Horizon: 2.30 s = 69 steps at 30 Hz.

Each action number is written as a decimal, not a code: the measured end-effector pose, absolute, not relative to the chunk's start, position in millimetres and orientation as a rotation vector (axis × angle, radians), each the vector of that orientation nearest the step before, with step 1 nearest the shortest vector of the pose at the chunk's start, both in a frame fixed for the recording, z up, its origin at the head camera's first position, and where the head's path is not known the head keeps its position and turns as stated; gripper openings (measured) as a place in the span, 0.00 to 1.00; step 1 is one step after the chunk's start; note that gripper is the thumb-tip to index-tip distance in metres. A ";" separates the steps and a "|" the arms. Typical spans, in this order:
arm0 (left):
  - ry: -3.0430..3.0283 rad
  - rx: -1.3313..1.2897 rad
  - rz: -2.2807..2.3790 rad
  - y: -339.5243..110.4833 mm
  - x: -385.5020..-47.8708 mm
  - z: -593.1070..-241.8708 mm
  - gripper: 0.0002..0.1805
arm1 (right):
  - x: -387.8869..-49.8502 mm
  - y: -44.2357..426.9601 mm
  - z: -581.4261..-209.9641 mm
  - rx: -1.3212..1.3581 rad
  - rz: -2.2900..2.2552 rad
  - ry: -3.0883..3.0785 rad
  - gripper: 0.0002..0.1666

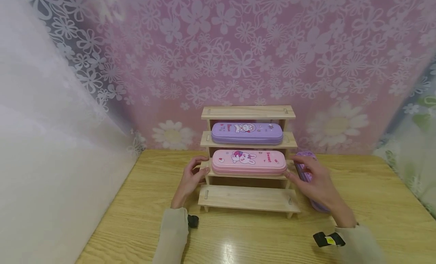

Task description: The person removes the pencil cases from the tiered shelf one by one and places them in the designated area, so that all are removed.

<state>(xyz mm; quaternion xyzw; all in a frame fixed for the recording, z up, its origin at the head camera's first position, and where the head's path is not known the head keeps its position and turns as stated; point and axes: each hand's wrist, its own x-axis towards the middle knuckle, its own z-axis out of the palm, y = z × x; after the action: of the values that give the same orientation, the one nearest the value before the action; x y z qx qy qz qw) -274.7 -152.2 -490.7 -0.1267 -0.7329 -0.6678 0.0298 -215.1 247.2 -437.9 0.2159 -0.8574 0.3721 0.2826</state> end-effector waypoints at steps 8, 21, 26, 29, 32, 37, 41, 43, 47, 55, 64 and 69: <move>-2.256 -0.379 -2.059 -152.5 -275.0 -491.5 0.19 | -221.4 235.2 -435.1 0.647 1.005 -2.229 0.33; -2.250 -0.365 -2.065 -152.8 -276.5 -493.3 0.19 | -231.1 226.4 -435.9 0.597 0.969 -2.300 0.31; -2.249 -0.370 -2.062 -152.8 -277.1 -494.5 0.18 | -230.3 225.7 -435.9 0.584 1.010 -2.327 0.30; -2.246 -0.383 -2.058 -152.7 -276.4 -493.7 0.19 | -229.8 226.0 -436.2 0.595 1.034 -2.341 0.31; -2.243 -0.394 -2.061 -152.9 -276.1 -493.4 0.19 | -229.5 225.0 -436.2 0.616 1.051 -2.345 0.33; -2.248 -0.388 -2.058 -152.9 -276.3 -493.6 0.20 | -230.0 221.2 -436.1 0.639 1.067 -2.334 0.34; -2.246 -0.389 -2.053 -152.5 -276.2 -493.6 0.20 | -230.2 219.3 -434.2 0.629 1.086 -2.376 0.35; -2.245 -0.388 -2.051 -152.6 -276.5 -494.2 0.20 | -230.5 218.8 -432.9 0.622 1.093 -2.407 0.36; -2.235 -0.375 -2.062 -153.0 -277.0 -495.5 0.19 | -231.1 217.4 -430.0 0.607 1.087 -2.457 0.39; -2.237 -0.372 -2.069 -153.7 -275.9 -494.9 0.20 | -229.8 216.1 -429.1 0.575 1.139 -2.489 0.39; -2.244 -0.400 -2.052 -153.2 -275.4 -493.1 0.19 | -221.5 220.2 -425.8 0.514 1.187 -2.538 0.37; -2.242 -0.394 -2.051 -153.1 -276.6 -495.3 0.19 | -213.5 225.0 -423.5 0.498 1.173 -2.560 0.38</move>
<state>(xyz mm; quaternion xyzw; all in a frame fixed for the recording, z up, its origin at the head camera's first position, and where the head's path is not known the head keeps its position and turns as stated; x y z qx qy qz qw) -276.6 -153.1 -495.3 -0.1284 -0.7312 -0.6689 0.0385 -213.5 225.0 -423.5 0.1724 -0.8864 0.4060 0.1404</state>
